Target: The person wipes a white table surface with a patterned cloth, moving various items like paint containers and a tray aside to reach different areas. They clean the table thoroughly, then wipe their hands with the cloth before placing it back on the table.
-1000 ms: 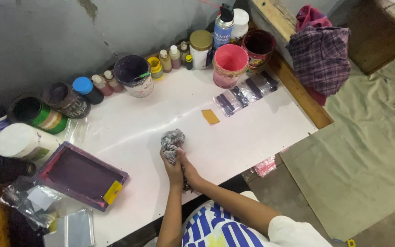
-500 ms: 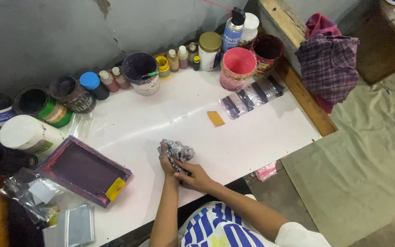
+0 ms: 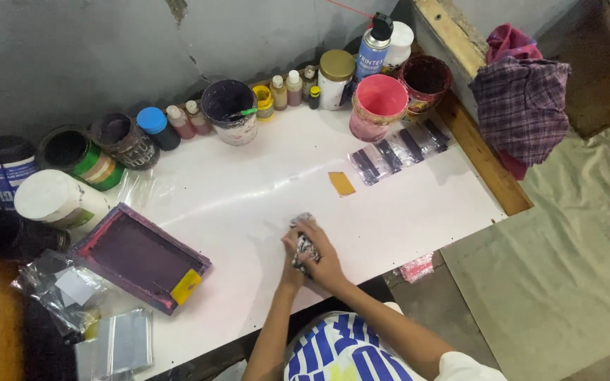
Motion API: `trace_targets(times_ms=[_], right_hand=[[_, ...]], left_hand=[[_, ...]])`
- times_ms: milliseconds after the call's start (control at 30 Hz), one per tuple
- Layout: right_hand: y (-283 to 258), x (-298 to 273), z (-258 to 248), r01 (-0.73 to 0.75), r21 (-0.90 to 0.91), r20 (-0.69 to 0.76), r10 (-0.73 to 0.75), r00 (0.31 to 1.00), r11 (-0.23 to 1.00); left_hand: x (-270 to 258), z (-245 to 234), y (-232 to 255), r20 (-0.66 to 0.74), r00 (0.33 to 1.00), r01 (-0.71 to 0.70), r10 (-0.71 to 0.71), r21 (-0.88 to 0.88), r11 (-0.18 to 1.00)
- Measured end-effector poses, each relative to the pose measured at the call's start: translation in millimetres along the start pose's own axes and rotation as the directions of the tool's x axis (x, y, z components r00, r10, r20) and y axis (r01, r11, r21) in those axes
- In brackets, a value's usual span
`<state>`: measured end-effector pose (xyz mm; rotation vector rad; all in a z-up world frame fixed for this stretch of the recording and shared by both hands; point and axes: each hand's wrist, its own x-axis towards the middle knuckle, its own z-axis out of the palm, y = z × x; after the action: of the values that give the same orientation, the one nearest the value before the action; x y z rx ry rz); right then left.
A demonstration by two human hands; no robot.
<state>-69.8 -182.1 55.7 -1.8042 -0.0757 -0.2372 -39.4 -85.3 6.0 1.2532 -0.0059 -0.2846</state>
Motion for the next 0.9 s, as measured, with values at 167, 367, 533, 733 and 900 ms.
trace_targets(times_ms=[167, 367, 533, 733, 900], right_hand=[[36.9, -6.7, -22.9, -0.043, -0.244, -0.133, 0.01, 0.991, 0.969], [62.4, -28.9, -40.0, 0.097, -0.803, 0.079, -0.056, 0.995, 0.588], [93.8, -1.9, -108.7, -0.113, -0.766, -0.026, 0.145, 0.989, 0.633], [137.0, 25.4, -257.7, -0.463, -0.871, -0.477, -0.056, 0.877, 0.167], [85.8, 35.9, -186.0, -0.516, -0.789, -0.489, 0.168, 0.856, 0.332]], left_hand=[[4.5, -24.8, 4.9, 0.083, 0.892, -0.317, 0.445, 0.816, 0.484], [6.3, -30.9, 24.6, -0.231, 0.918, -0.06, 0.322, 0.724, 0.688], [-2.0, -40.5, 22.4, -0.163, 0.936, -0.06, 0.311, 0.797, 0.601], [3.1, -36.0, 23.9, -0.192, 0.932, -0.038, 0.308, 0.793, 0.609], [-0.3, -30.1, 22.4, -0.186, 0.902, -0.067, 0.389, 0.831, 0.552]])
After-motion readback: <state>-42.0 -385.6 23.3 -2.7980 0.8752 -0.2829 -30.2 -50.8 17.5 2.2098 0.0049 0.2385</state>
